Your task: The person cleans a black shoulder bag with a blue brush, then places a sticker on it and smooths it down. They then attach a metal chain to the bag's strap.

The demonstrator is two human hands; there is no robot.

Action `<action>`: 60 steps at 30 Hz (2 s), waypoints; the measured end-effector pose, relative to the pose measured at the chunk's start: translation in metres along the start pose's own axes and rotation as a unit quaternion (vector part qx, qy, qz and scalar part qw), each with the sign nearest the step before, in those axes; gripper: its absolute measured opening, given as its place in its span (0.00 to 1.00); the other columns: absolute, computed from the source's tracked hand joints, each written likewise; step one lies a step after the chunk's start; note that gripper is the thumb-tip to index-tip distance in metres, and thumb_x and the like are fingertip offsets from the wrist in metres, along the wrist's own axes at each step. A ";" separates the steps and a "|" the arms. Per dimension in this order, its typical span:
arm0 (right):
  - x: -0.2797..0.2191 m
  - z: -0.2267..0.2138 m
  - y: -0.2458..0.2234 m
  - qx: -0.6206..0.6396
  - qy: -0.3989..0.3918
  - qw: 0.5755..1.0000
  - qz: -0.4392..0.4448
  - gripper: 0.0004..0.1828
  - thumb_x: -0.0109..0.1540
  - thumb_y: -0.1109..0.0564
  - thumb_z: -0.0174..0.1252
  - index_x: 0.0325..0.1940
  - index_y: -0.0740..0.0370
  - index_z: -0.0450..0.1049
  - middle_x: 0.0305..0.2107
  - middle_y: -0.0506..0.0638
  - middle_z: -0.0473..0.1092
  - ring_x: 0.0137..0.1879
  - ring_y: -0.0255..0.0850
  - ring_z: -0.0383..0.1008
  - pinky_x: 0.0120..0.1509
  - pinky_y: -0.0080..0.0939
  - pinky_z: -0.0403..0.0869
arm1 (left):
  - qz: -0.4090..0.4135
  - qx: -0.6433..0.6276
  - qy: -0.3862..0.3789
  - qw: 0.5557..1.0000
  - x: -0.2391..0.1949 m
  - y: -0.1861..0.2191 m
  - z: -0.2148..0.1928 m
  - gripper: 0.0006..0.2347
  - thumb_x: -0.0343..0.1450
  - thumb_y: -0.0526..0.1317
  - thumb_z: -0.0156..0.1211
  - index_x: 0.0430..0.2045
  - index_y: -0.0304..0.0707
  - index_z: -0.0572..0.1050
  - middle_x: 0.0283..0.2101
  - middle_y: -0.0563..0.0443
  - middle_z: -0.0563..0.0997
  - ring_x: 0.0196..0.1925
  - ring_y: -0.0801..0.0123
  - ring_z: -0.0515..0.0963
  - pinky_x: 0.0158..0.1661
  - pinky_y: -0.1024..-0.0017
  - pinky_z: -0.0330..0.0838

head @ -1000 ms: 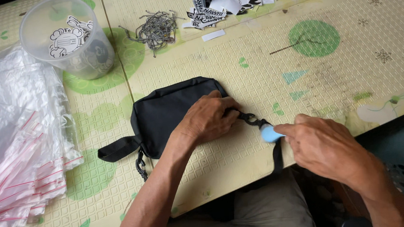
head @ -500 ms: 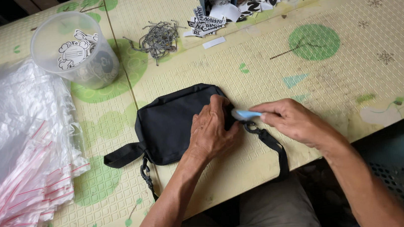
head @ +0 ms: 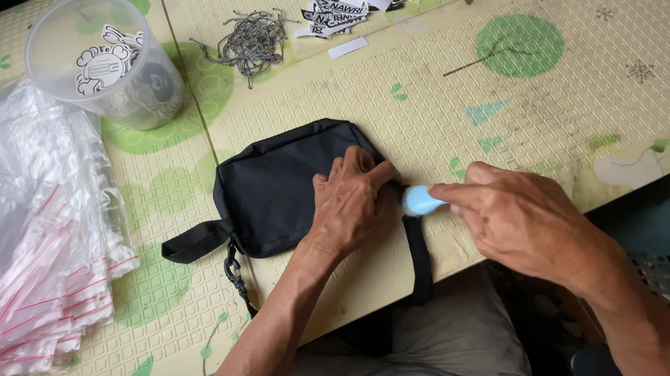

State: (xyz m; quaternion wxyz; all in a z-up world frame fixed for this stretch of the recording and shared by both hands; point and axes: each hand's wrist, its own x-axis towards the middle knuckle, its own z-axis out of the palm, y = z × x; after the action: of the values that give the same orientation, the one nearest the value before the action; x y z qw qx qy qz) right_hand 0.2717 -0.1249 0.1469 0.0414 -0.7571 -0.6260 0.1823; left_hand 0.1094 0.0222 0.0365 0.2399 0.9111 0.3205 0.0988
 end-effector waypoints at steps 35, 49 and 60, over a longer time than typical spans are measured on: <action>0.029 0.133 0.024 0.135 0.325 0.935 0.041 0.22 0.57 0.52 0.72 0.47 0.58 0.69 0.33 0.57 0.74 0.39 0.59 0.80 0.37 0.55 0.77 | 0.104 -0.064 -0.130 0.984 0.057 -0.019 0.002 0.13 0.61 0.34 0.55 0.34 0.56 0.80 0.35 0.58 0.80 0.50 0.53 0.70 0.48 0.53 0.54; 0.031 0.081 0.022 0.176 0.276 0.944 0.047 0.19 0.57 0.49 0.71 0.47 0.53 0.73 0.34 0.50 0.78 0.44 0.48 0.81 0.43 0.47 0.78 | 0.096 -0.089 -0.102 0.986 0.059 -0.025 0.013 0.13 0.62 0.39 0.58 0.38 0.60 0.79 0.42 0.57 0.79 0.53 0.52 0.72 0.50 0.53 0.56; 0.018 0.066 0.019 -0.188 0.245 0.948 -0.073 0.12 0.65 0.48 0.58 0.53 0.39 0.78 0.28 0.41 0.66 0.33 0.40 0.75 0.31 0.38 0.76 | 0.058 -0.104 -0.123 0.985 0.064 -0.018 0.006 0.04 0.69 0.43 0.60 0.32 0.60 0.82 0.42 0.60 0.81 0.55 0.56 0.74 0.52 0.52 0.56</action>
State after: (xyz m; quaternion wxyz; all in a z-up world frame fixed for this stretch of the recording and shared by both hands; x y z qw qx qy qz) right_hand 0.2708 -0.1224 0.0761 0.0638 -0.7247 -0.6729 -0.1335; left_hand 0.1516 0.0723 0.0239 0.3648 0.9033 0.2233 0.0330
